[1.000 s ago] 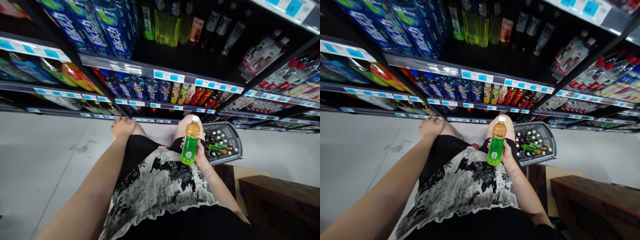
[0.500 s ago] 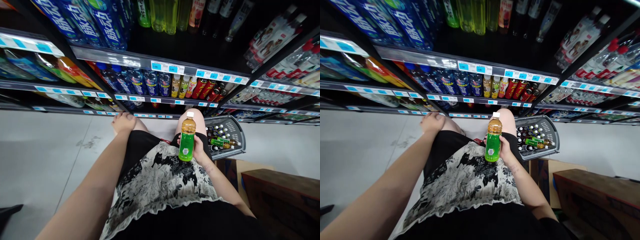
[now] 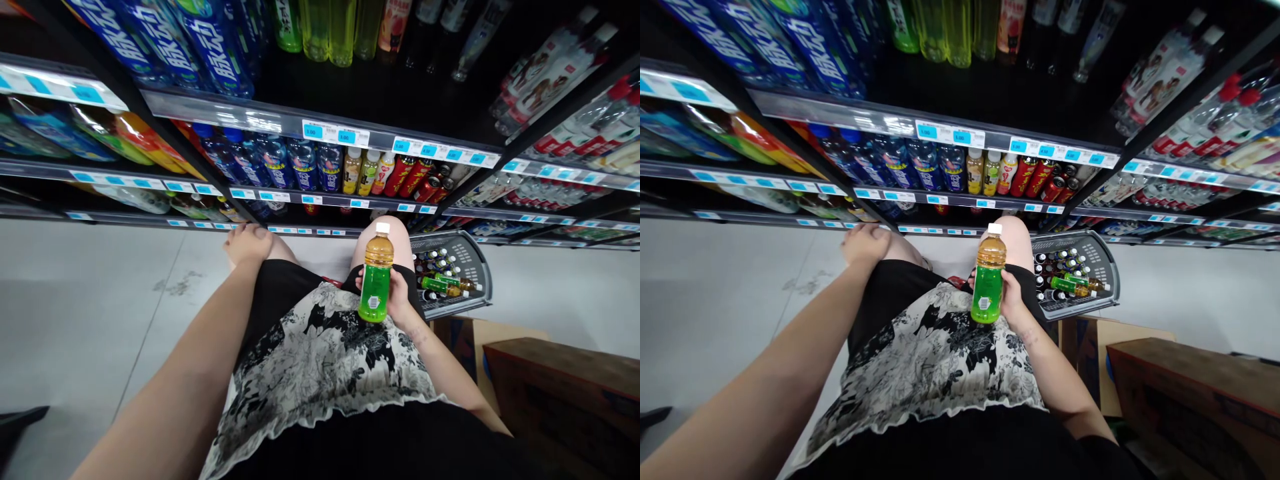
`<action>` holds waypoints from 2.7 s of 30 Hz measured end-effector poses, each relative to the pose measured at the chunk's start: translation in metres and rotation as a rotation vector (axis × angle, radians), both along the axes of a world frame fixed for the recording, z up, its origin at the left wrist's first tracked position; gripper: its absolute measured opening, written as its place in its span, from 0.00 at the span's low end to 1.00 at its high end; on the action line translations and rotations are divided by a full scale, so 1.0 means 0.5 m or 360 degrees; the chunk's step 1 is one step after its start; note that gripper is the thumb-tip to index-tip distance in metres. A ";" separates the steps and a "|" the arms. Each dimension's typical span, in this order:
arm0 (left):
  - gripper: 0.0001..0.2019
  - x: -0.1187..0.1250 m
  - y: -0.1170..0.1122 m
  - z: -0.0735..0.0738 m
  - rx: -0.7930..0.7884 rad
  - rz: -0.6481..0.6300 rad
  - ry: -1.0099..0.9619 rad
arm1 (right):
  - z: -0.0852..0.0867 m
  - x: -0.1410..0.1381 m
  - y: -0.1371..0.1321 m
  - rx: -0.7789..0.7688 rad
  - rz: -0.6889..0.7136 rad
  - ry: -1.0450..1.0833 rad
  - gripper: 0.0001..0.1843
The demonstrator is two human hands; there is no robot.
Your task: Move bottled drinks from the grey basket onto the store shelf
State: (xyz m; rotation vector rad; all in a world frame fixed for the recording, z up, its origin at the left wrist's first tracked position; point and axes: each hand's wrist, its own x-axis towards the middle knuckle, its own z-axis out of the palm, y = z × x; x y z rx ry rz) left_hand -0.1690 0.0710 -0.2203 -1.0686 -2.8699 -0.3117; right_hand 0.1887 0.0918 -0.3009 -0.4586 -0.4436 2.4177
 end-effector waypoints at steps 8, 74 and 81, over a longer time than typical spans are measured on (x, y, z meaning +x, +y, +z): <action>0.28 0.001 -0.001 0.001 -0.0004 0.0004 -0.0008 | -0.001 0.001 -0.002 -0.0025 0.0026 -0.0015 0.42; 0.29 0.001 -0.003 0.005 -0.0039 0.0017 -0.0014 | 0.053 0.009 -0.021 0.0197 -0.0163 -0.0226 0.42; 0.31 0.008 -0.005 0.019 -0.0037 0.0017 -0.0052 | 0.171 0.080 -0.048 0.0334 -0.0229 0.0254 0.46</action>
